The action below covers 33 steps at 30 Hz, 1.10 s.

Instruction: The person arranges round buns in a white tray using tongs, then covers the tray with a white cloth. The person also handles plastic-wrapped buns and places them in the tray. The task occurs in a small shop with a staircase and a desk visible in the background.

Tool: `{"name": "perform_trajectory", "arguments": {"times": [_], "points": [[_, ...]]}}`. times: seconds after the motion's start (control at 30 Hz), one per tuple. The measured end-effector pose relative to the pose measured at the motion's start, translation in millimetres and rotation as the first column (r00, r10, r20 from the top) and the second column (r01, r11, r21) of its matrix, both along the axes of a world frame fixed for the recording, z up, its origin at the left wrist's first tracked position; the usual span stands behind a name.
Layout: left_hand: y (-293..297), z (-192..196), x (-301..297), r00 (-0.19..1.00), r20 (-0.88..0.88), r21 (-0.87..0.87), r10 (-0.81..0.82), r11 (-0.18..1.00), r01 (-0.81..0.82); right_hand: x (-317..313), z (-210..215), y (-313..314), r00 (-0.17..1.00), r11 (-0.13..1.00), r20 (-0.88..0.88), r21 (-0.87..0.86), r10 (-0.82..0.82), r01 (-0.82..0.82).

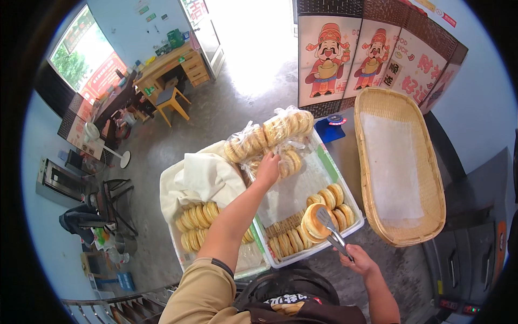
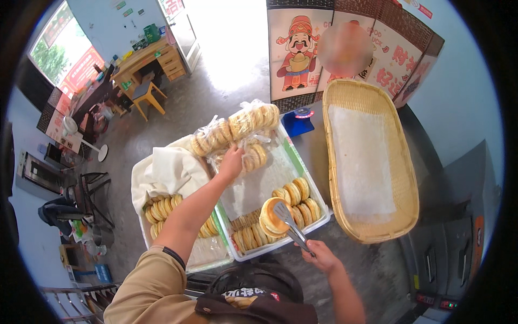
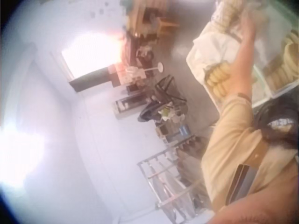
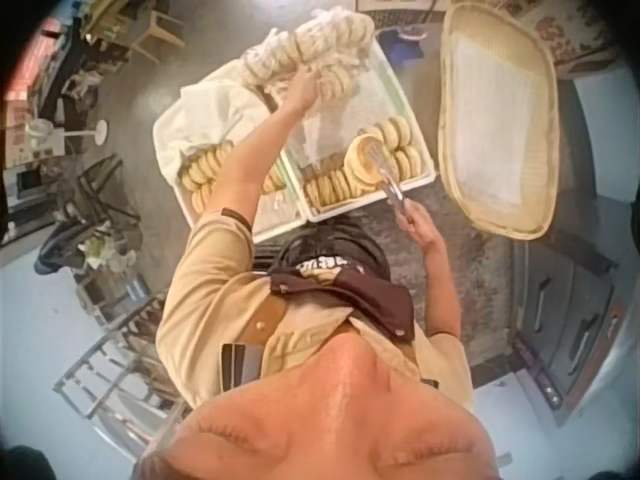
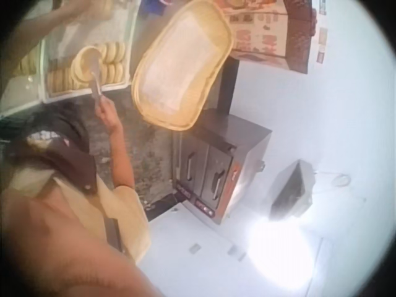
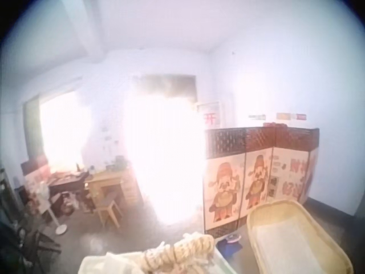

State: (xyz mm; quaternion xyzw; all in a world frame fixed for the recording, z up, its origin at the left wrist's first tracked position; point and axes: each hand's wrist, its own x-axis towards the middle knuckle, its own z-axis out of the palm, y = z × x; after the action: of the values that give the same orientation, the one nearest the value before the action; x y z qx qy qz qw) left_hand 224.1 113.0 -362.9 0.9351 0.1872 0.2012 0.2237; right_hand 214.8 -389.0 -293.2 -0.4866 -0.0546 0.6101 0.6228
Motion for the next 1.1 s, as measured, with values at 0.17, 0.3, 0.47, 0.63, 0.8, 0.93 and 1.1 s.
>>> {"name": "perform_trajectory", "arguments": {"times": [0.17,0.3,0.47,0.63,0.8,0.93,1.1], "points": [[-26.7,44.2,-74.1,0.981,0.148,-0.085,0.122,0.990,-0.110,-7.4,29.1,26.9,0.986,0.976,0.126,-0.204,0.104,-0.077],[-45.8,51.2,-212.5,0.891,0.222,-0.226,0.397,0.910,-0.349,-10.4,28.2,65.7,0.940,0.927,0.184,-0.302,0.287,-0.224],[-83.6,21.3,-382.5,0.675,0.134,-0.467,0.725,0.647,-0.602,-28.6,62.5,147.8,0.687,0.770,0.378,-0.462,0.620,-0.441],[-123.1,-3.2,-453.8,0.585,0.036,-0.599,0.810,0.487,-0.636,-74.2,71.5,240.5,0.046,0.418,0.451,-0.779,0.891,-0.467],[-130.0,-18.2,-438.3,0.747,-0.185,-0.657,0.638,0.485,-0.577,-156.1,61.3,335.2,-0.486,0.127,0.195,-0.977,0.852,-0.169],[-124.7,-61.4,-412.4,0.835,-0.318,-0.758,0.449,0.409,-0.509,-192.7,72.1,377.2,-0.649,0.122,0.134,-0.990,0.749,-0.064],[-132.1,-102.1,-383.3,0.915,-0.249,-0.869,0.317,0.344,-0.356,-188.9,145.1,367.0,-0.624,0.137,0.138,-0.989,0.769,-0.050]]}}
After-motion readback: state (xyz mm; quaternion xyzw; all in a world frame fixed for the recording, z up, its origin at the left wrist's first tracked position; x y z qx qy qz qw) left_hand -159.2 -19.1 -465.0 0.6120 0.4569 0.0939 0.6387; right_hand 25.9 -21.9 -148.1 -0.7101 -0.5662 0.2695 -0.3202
